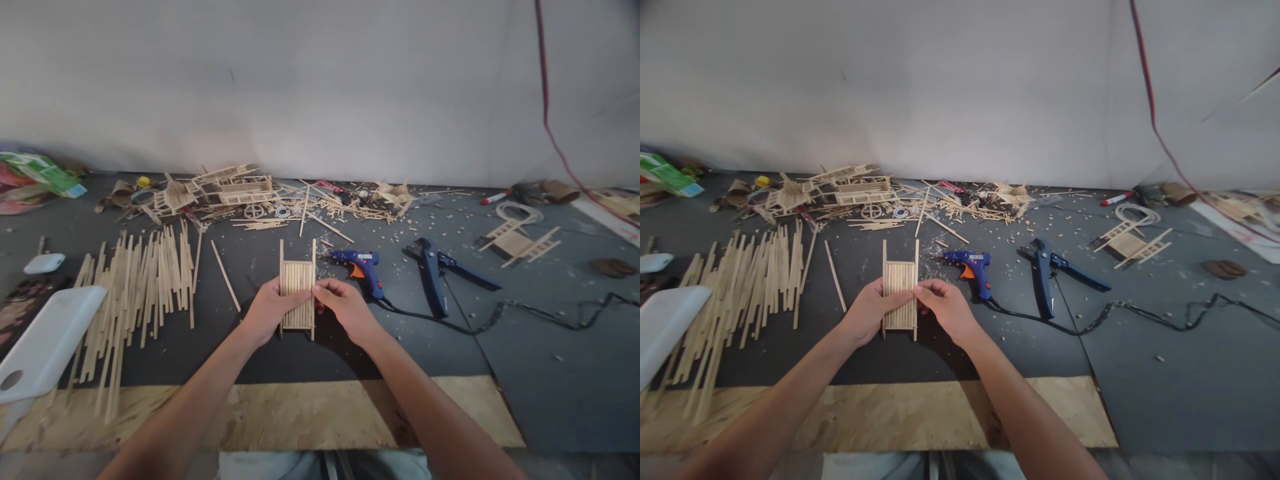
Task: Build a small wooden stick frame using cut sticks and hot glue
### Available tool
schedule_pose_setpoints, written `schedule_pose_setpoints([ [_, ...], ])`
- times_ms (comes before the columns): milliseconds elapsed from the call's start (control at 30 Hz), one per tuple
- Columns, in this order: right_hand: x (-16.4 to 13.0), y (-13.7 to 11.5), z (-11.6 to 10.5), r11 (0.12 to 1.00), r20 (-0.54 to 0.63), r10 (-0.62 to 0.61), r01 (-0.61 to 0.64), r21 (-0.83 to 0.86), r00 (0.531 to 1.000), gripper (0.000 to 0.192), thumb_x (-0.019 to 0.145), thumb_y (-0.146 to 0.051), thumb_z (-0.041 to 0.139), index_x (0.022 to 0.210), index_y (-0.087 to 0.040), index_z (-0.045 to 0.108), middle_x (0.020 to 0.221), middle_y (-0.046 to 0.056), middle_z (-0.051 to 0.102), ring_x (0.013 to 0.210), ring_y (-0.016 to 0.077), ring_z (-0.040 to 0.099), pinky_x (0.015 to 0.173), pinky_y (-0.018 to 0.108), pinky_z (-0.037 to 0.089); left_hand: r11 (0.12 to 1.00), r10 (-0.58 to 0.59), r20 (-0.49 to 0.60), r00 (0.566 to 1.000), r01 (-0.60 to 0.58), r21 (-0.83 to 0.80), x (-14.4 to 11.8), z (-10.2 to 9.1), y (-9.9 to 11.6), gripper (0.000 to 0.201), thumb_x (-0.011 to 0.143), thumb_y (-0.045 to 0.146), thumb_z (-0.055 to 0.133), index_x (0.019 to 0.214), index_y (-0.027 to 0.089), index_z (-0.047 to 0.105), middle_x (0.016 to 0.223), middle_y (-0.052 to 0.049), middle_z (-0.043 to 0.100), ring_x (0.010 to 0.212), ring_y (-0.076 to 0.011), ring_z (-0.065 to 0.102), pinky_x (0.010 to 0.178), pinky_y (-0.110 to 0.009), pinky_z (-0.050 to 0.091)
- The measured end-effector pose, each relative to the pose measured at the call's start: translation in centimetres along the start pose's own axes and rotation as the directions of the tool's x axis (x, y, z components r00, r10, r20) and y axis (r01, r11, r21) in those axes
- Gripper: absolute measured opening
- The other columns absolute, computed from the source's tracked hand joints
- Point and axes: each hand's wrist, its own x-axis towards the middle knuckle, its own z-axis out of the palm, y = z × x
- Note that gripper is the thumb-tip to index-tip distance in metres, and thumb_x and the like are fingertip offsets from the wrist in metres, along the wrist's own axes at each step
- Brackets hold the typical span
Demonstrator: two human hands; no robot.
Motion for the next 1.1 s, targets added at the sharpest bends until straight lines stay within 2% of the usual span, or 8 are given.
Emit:
schedule_pose_setpoints([
  [167, 0.08, 0.1, -0.18, 1.0, -0.023, 0.022, -0.022, 0.021, 0.999, 0.018, 0.068, -0.035, 0.065, 0.074, -0.018, 0.065, 0.063, -0.003, 0.058, 0.057, 0.0091, 0.05, 0.056, 0.024, 0.04, 1.0, -0.016, 0.025, 1.0, 0.016, -0.011, -0.06, -0.1, 0.15, 0.029, 0.065, 0.025, 0.07, 0.089, 0.014, 0.059, 0.076, -0.005, 0.068, 0.066, -0.0184, 0.064, 0.064, -0.035, 0.052],
  [467, -0.15, -0.02, -0.24, 0.998, -0.002, -0.011, 0.011, 0.062, 1.0, 0.014, 0.069, -0.032, 0.065, 0.071, -0.018, 0.064, 0.062, -0.003, 0.057, 0.057, 0.0079, 0.049, 0.057, 0.022, 0.04, 0.995, 0.076, 0.044, 0.996, -0.072, -0.07, 0.13, 0.04, 0.19, 0.041, 0.067, 0.022, 0.069, 0.103, 0.018, 0.049, 0.085, -0.003, 0.063, 0.074, -0.0157, 0.06, 0.068, -0.032, 0.049],
  [600, -0.26, -0.14, -0.1, 0.995, -0.004, -0.043, 0.043, 0.087, 0.999, 0.013, 0.069, -0.031, 0.065, 0.07, -0.018, 0.063, 0.061, -0.004, 0.057, 0.056, 0.0076, 0.048, 0.056, 0.022, 0.039, 0.985, 0.169, -0.002, 0.986, -0.169, -0.029, 0.31, 0.08, -0.04, 0.054, 0.066, 0.021, 0.07, 0.112, 0.022, 0.041, 0.091, -0.002, 0.059, 0.082, -0.016, 0.058, 0.074, -0.031, 0.047],
  [700, -0.29, -0.39, 0.09, 0.994, -0.025, -0.07, 0.071, 0.082, 0.997, 0.013, 0.069, -0.031, 0.065, 0.069, -0.019, 0.062, 0.059, -0.004, 0.055, 0.055, 0.0076, 0.047, 0.055, 0.022, 0.038, 0.967, 0.251, -0.024, 0.968, -0.25, 0.059, 0.36, -0.01, -0.08, 0.052, 0.066, 0.021, 0.07, 0.112, 0.022, 0.046, 0.095, -0.002, 0.056, 0.089, -0.0153, 0.054, 0.079, -0.028, 0.043],
  [767, -0.28, -0.52, 0.19, 0.993, -0.037, -0.09, 0.093, 0.071, 0.995, 0.012, 0.068, -0.031, 0.066, 0.069, -0.019, 0.062, 0.06, -0.004, 0.055, 0.056, 0.0078, 0.047, 0.056, 0.022, 0.038, 0.961, 0.262, -0.001, 0.965, -0.261, 0.086, 0.3, -0.04, -0.01, 0.05, 0.068, 0.022, 0.068, 0.114, 0.021, 0.049, 0.098, -0.003, 0.057, 0.093, -0.0157, 0.053, 0.083, -0.028, 0.041],
  [900, -0.27, -0.52, 0.21, 0.97, -0.056, -0.243, 0.243, -0.002, 0.968, 0.01, 0.069, -0.03, 0.066, 0.076, -0.023, 0.064, 0.081, -0.001, 0.058, 0.077, 0.0123, 0.054, 0.071, 0.027, 0.042, 0.982, 0.188, 0.103, 0.977, -0.186, -0.03, 0.04, 0.13, 0.11, 0.049, 0.072, 0.022, 0.065, 0.118, 0.023, 0.048, 0.105, -0.005, 0.06, 0.1, -0.0182, 0.053, 0.088, -0.031, 0.038],
  [1000, -0.38, -0.44, 0.16, 0.911, -0.059, -0.384, 0.367, -0.191, 0.922, 0.014, 0.071, -0.03, 0.065, 0.084, -0.026, 0.066, 0.095, 0.002, 0.054, 0.094, 0.0169, 0.052, 0.08, 0.031, 0.041, 0.981, 0.121, 0.152, 0.981, -0.095, -0.169, -0.21, 0.43, 0.05, 0.046, 0.074, 0.025, 0.062, 0.119, 0.022, 0.049, 0.113, -0.006, 0.059, 0.104, -0.0205, 0.052, 0.091, -0.033, 0.037],
  [1100, -0.58, -0.29, 0.21, 0.844, -0.058, -0.43, 0.379, -0.379, 0.901, 0.016, 0.073, -0.03, 0.062, 0.088, -0.028, 0.066, 0.101, 0.004, 0.049, 0.1, 0.0189, 0.048, 0.082, 0.033, 0.041, 0.955, 0.013, 0.187, 0.982, 0.043, -0.292, -0.43, 0.77, 0.05, 0.038, 0.08, 0.035, 0.053, 0.114, 0.018, 0.054, 0.111, -0.009, 0.06, 0.103, -0.0229, 0.054, 0.089, -0.036, 0.04],
])
